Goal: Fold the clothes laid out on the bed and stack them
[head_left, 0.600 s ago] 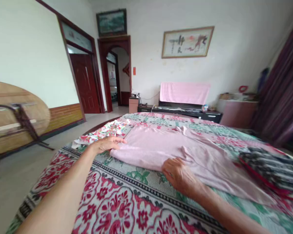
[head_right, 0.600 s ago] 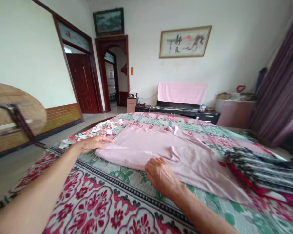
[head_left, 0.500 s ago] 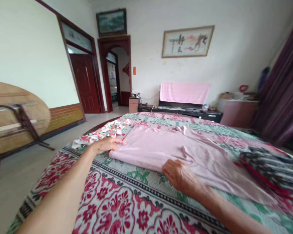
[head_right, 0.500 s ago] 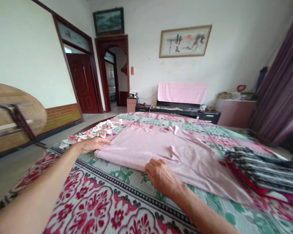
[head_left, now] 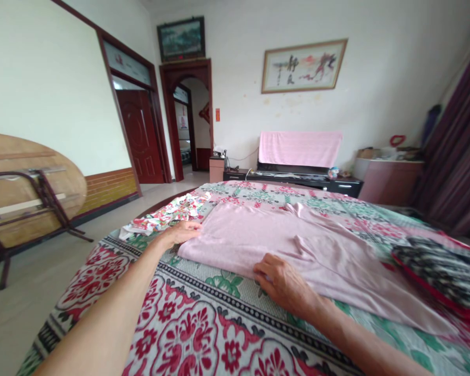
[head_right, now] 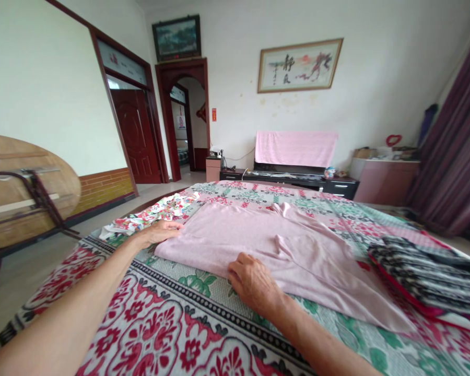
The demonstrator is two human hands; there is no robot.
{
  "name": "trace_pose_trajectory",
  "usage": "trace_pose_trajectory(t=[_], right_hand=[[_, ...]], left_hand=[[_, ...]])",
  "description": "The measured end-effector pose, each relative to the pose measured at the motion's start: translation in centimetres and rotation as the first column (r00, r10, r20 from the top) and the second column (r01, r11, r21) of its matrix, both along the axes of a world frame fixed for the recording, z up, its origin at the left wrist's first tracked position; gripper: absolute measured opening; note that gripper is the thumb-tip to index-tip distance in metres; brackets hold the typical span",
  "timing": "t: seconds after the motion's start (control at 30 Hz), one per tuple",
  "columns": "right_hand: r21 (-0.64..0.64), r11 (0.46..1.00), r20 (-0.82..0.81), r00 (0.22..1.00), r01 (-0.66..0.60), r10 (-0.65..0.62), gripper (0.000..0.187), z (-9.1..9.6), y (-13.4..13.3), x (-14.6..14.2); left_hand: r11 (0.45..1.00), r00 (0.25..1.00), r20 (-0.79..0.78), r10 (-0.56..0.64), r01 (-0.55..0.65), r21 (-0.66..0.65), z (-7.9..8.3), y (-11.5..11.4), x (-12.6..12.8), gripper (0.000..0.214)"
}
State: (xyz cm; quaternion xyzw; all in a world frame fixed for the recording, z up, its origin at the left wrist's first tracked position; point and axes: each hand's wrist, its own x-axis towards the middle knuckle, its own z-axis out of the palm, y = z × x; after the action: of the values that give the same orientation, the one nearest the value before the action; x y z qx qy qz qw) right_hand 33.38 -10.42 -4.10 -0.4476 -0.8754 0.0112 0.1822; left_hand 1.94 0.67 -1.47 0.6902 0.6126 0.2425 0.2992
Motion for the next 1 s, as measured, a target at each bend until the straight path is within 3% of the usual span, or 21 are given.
trace_pose_trajectory(t=[0.2,0.4,0.57,0.7,1.0], right_hand=[[0.015,1.0,0.052,0.998,0.026,-0.027,0.025,-0.2,-0.1,-0.5],[-0.023,0.998,0.02,0.998,0.055,-0.054,0.021,0.0,-0.1,-0.6],[-0.002,1.0,-0.102,0.995,-0.004,0.004,0.021,0.0,-0.2,-0.2],[-0.002,1.0,-0.152,0.988,-0.01,0.01,0.022,0.2,-0.5,-0.2],[-0.076,0.996,-0.077,0.997,-0.036,0.03,0.022,0.1,-0.6,-0.2]], left_hand=[[0.998,0.991,-0.127,0.051,-0.047,0.034,-0.9,0.6,1.0,0.047],[0.999,0.999,-0.046,0.009,-0.006,0.052,-1.1,0.8,0.4,0.048],[0.997,0.996,0.078,-0.052,0.047,0.069,-0.5,0.6,-0.1,0.044],[0.999,0.991,0.128,-0.032,0.026,0.046,-0.2,0.6,-0.7,0.043],[0.994,0.991,-0.089,-0.105,0.105,-0.009,-0.9,0.9,-1.5,0.038]])
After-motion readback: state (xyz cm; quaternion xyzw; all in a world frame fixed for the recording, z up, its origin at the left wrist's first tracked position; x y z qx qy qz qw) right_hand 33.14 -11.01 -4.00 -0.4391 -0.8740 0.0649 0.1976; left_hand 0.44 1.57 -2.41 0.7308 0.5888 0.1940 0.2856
